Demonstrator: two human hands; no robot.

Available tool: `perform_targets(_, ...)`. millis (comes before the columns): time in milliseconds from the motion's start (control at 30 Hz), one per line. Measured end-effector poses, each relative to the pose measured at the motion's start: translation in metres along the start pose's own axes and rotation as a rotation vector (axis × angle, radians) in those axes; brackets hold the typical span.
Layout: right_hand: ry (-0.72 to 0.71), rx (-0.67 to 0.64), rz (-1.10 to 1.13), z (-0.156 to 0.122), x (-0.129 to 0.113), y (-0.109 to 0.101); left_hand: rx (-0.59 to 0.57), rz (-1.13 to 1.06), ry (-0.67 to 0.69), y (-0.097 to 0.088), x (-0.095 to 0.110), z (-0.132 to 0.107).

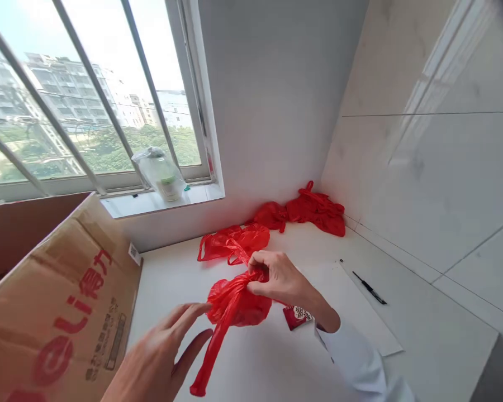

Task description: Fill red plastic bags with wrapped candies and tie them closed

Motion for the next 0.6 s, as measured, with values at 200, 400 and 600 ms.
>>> perform_targets(200,-0.047,-0.131,-0.064,0.002,0.012,0.077,-0.143,-0.037,-0.100,-0.007,-0.007,0.003)
perform_targets(400,-0.041,-0.192,-0.159,-0.006,0.015,0.076,-0.222,-0.123,-0.105,0.019,-0.027,0.003)
perform_targets(600,-0.076,-0.311,-0.262,-0.015,0.012,0.103,-0.275,-0.214,-0.067,0.052,-0.026,0.012)
Point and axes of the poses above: each hand's wrist, its own z-axis towards the middle knuckle, its own y-axis out of the palm, x = y × z, the point moved 4 cm from there along z, towards the middle knuckle, and after that the axes turned 4 degrees about x, right-handed, at the moved point
